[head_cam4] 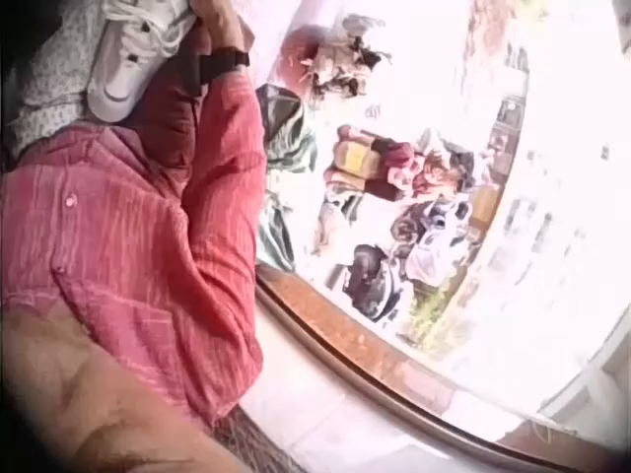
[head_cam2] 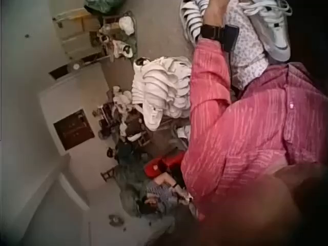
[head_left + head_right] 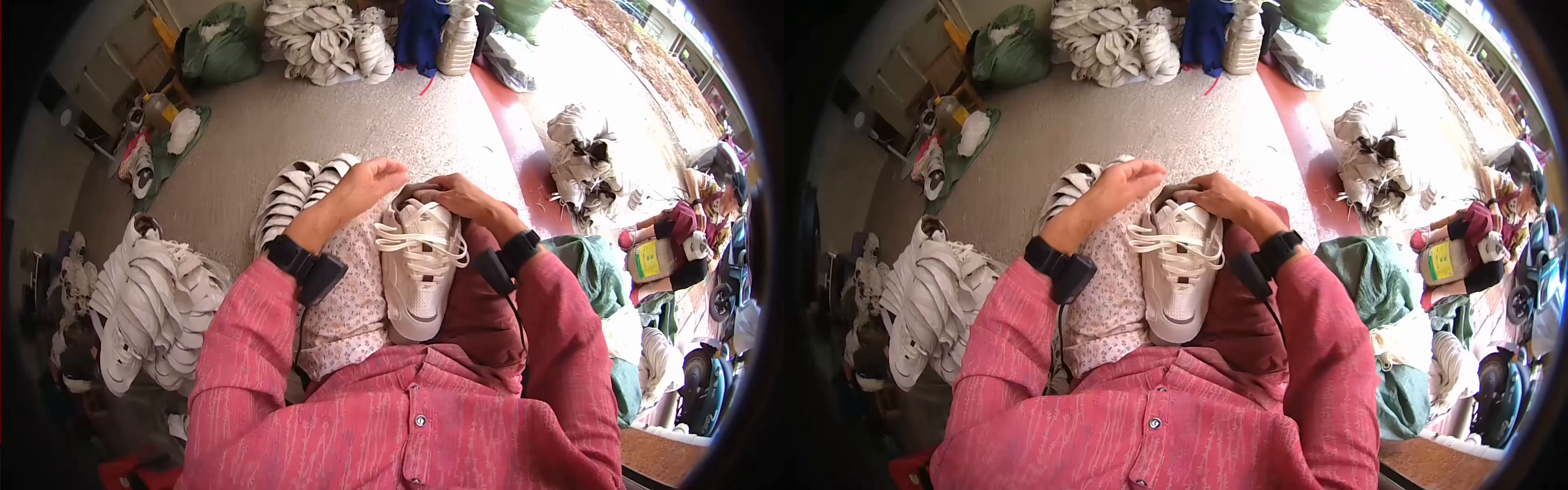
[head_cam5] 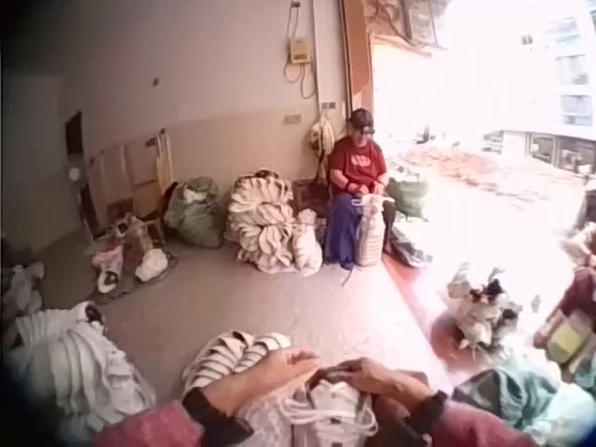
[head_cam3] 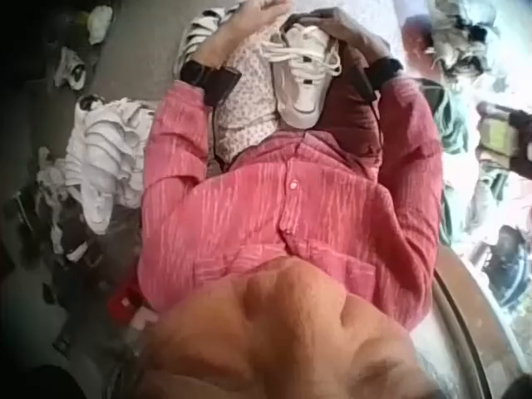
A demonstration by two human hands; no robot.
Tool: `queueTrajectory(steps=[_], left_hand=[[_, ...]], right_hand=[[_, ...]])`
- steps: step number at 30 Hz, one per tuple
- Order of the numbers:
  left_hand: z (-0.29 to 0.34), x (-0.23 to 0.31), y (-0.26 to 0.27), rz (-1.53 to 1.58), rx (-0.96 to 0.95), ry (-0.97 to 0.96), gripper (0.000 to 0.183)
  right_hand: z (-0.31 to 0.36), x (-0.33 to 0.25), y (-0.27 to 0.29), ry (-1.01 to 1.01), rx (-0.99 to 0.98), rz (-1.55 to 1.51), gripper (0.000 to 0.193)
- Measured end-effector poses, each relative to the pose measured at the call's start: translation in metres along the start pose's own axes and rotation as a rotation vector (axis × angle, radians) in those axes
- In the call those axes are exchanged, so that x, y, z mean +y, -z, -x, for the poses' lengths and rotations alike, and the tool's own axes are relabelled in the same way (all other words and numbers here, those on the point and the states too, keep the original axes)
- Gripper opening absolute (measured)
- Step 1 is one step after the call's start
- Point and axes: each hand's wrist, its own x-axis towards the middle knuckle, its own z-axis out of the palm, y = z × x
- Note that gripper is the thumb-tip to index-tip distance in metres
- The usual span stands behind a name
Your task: The recorder is gathering and bundling together multiple white shoe upper components using a strip of material.
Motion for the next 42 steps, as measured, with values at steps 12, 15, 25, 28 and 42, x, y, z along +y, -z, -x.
queueTrajectory(steps=[12,15,25,28,42], left_hand=[[-0.035,-0.027,-0.031,-0.383,-0.371,0.285,0.066],[-0.035,-0.006,-0.03,-0.207,-0.418,0.409,0.072],[0.008,0.043,-0.034,0.131,-0.399,0.137,0.069],[0.013,0.06,-0.047,0.475,-0.42,0.253,0.049],[0.006,0.045,-0.047,0.155,-0.342,0.004,0.051]], right_hand=[[0.169,0.025,-0.001,0.734,0.297,-0.21,0.054],[0.189,0.053,-0.018,0.662,0.361,-0.443,0.054],[0.168,0.032,-0.033,0.395,0.899,-0.5,0.032],[0.146,0.038,-0.03,0.508,0.551,-0.433,0.034],[0.233,0.049,-0.035,0.285,0.149,-0.723,0.086]])
